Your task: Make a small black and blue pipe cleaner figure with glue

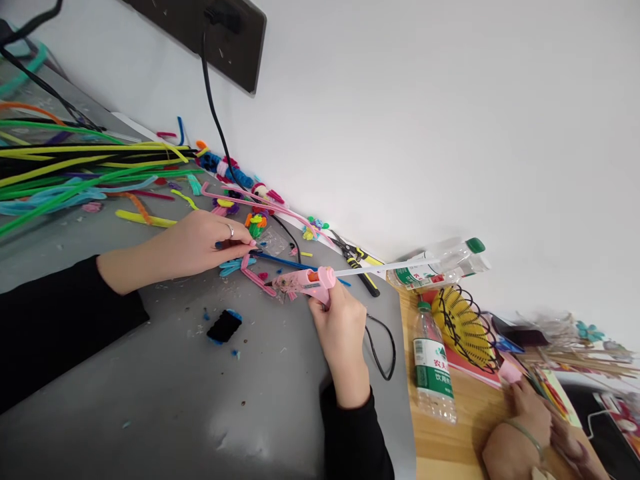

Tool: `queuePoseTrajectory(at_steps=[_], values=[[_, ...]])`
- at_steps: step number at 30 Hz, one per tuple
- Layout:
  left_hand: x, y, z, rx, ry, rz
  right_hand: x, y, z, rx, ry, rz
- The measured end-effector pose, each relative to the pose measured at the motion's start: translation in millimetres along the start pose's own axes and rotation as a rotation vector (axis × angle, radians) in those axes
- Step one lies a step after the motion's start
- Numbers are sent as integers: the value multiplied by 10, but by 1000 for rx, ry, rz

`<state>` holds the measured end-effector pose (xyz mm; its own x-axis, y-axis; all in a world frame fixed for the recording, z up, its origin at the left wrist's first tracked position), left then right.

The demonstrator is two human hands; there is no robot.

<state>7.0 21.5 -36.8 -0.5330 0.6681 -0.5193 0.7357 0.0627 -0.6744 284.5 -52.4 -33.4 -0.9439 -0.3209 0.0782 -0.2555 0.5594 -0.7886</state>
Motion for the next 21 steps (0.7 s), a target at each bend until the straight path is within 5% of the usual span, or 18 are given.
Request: queuePoseTrajectory(at_steps=[21], values=[[-4, 4, -11, -3, -6, -19, -20, -43, 3, -12, 11, -22]])
Point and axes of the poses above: each hand's wrist, its own z-axis away from the middle knuckle, its own y-axis out of the palm, x = y × z, the point moved 3 cm from there along -z, towards the middle knuckle, and after that the axes turned 6 degrees about -x, right-handed, at the moved point
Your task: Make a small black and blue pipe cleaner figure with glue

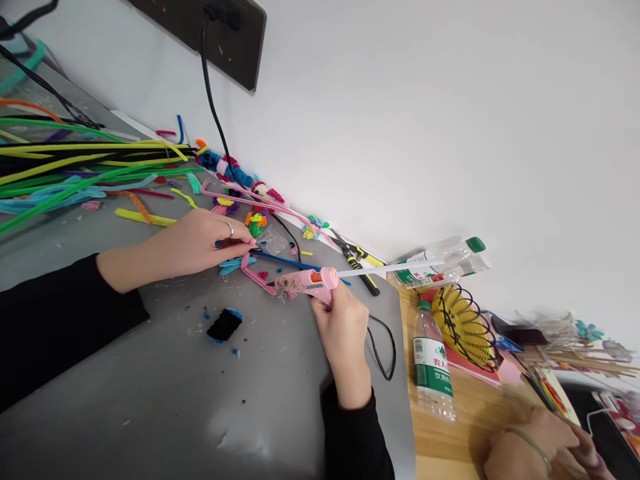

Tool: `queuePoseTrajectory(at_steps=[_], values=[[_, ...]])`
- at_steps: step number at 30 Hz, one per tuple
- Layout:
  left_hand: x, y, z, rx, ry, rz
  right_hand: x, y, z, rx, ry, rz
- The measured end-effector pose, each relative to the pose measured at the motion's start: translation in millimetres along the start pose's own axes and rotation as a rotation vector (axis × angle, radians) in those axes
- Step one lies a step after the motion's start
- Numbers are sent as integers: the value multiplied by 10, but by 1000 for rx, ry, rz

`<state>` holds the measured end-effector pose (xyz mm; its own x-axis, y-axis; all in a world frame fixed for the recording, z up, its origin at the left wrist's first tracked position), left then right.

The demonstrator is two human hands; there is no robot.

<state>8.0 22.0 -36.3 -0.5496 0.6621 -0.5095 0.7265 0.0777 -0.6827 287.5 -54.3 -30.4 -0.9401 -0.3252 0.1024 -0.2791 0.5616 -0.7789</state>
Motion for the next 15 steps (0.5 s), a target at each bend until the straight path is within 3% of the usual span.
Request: queuePoseTrajectory(at_steps=[15], values=[[17, -5, 12, -17, 18, -7, -36, -10, 36, 7, 19, 3]])
Point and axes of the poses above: each hand's wrist, its own z-axis away from the middle knuckle, its own y-axis out of the palm, x = y × z, the point moved 3 cm from there along -z, towards the middle knuckle, and after that the axes turned 6 degrees about -x, right-handed, at the moved point
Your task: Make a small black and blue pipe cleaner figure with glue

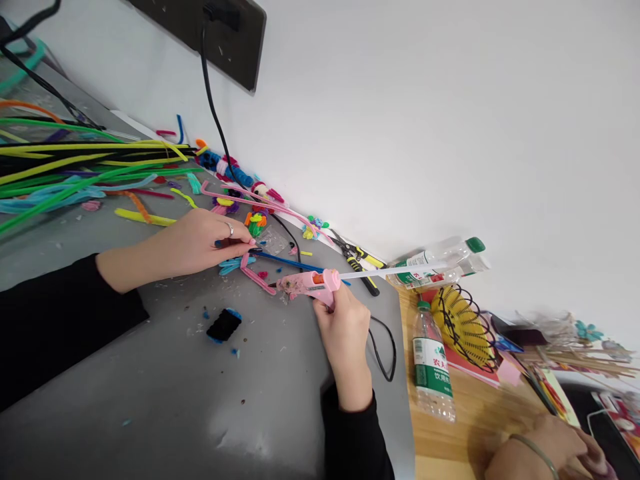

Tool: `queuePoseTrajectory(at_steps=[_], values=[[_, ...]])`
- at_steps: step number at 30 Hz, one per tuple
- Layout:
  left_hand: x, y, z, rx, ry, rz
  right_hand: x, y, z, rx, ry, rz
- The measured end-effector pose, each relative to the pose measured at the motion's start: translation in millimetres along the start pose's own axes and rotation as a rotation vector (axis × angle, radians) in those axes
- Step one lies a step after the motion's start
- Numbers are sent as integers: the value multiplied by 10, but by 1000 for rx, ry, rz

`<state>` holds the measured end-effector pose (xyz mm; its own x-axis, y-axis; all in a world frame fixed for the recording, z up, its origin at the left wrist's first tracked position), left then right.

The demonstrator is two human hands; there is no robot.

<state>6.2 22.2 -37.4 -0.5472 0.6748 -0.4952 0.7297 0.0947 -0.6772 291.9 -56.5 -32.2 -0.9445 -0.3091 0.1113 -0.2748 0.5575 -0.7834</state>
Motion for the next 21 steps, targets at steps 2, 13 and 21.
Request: queuePoseTrajectory(at_steps=[2, 13, 21], values=[[2, 1, 1, 1, 2, 1, -1, 1, 2, 0, 1, -1], [13, 8, 3, -1, 6, 6, 31, -22, -6, -11, -18, 4], [14, 11, 0, -10, 12, 17, 46, -73, 4, -39, -42, -31]])
Point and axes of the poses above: each hand's wrist, its own z-axis away from the middle knuckle, its own y-axis out of the palm, x = y × z, the point moved 3 cm from there along -z, towards the middle knuckle, and after that the axes turned 6 degrees about -x, right-handed, at the moved point
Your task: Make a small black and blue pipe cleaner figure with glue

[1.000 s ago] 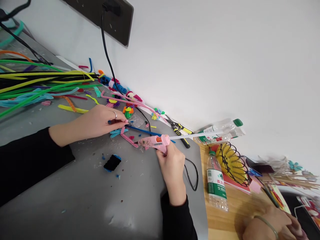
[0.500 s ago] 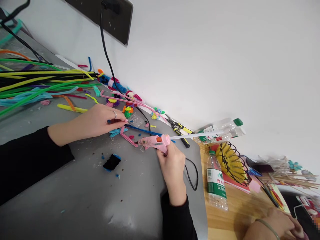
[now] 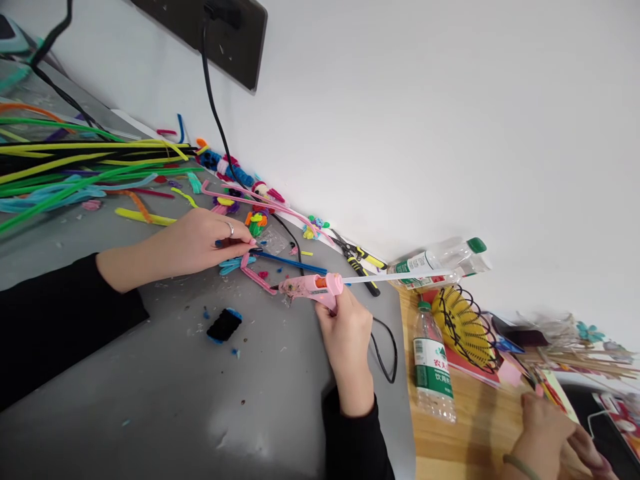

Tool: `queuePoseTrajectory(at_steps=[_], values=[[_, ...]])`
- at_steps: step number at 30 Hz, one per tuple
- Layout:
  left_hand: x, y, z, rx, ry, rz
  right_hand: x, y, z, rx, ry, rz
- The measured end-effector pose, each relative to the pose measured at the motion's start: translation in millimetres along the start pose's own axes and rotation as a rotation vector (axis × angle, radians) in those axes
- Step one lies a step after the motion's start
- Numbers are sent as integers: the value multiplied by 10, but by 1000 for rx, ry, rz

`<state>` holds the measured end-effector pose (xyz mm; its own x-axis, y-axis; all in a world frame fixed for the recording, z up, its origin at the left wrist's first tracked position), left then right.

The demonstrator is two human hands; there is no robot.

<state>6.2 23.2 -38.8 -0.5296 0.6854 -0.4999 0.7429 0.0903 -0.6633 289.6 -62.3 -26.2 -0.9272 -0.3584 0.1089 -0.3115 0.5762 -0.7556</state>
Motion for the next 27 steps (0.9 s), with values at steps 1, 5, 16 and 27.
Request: queuePoseTrajectory(at_steps=[1, 5, 16, 27], values=[[0, 1, 0, 1, -1, 1, -5, 1, 1, 9, 3, -2], [-2, 3, -2, 13, -1, 6, -24, 7, 7, 30, 18, -2], [-11, 6, 2, 48, -36, -13, -35, 8, 14, 45, 59, -18], [0, 8, -6, 45, -23, -14, -18, 2, 12, 15, 38, -5]])
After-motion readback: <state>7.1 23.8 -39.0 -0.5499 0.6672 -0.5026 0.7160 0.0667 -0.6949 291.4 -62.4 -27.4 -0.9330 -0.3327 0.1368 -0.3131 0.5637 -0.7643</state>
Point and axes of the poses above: each hand's wrist, its own z-axis away from the middle knuckle, its own y-axis out of the palm, x = y × z, the point moved 3 cm from there along -z, towards the middle knuckle, and after that the axes turned 6 degrees about -x, right-handed, at the moved point
